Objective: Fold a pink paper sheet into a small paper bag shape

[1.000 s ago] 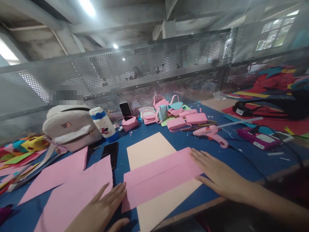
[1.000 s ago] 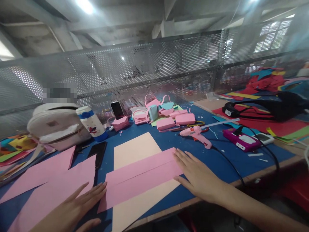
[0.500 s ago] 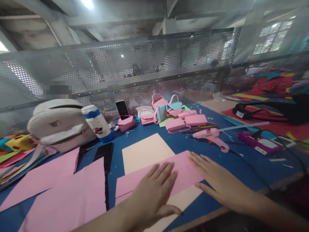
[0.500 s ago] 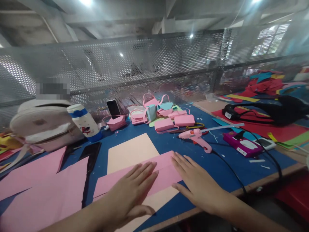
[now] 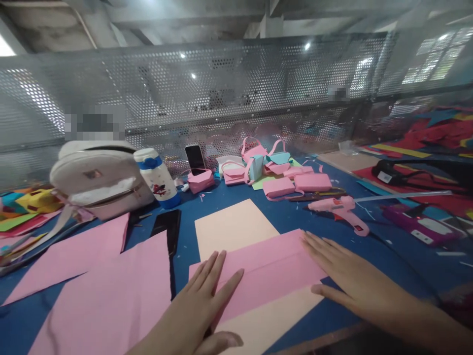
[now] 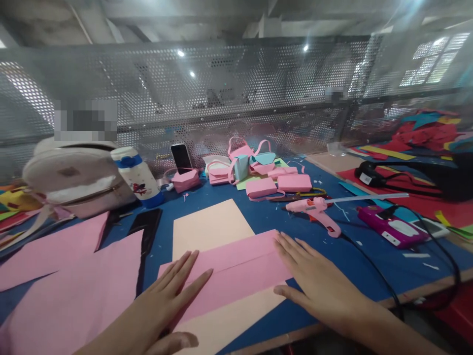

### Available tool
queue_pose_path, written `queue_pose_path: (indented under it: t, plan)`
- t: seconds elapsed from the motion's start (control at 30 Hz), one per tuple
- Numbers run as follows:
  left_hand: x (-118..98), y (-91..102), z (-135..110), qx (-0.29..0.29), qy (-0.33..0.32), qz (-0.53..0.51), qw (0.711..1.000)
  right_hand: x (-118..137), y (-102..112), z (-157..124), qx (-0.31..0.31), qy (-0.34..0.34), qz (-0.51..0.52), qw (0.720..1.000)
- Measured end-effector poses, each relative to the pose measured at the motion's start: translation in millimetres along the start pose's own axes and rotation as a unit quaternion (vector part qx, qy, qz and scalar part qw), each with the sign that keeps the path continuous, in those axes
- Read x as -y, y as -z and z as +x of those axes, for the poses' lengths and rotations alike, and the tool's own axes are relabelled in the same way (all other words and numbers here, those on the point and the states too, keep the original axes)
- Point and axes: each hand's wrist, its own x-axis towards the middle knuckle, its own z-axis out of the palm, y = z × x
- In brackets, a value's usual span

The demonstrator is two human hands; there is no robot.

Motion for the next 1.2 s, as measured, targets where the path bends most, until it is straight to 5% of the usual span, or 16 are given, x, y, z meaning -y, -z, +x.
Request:
queue_pose_path:
  t: [0.17,0.37,0.47,0.67,0.97,1.2]
  plan:
    - [1,-2.6,-11,-0.025,0.006,0.021,0.999,29,23,9,0.01,-0.01,0.023,1.0]
    - [1,-4.8,-11,-0.018,0.003,0.032,0.999,98,36,38,0.104,0.189,0.156,0.964]
    - [3,-5.0,-10,-0.016,-0.006,0.043,0.999,113,28,51,0.1,0.226,0.195,0.949]
    - [5,-4.5,-9,0.001,-0.003,0.021,1.0,87,19,57,0.089,0.184,0.148,0.968]
    - [2,0.8,-14,-0.011,0.0,0.003,1.0,25,-4,24,-0.013,0.047,0.062,0.997]
    - [9,-3.2,-35,-0.055,0.005,0.04,0.998,15,-6,9,-0.045,0.015,0.022,0.999]
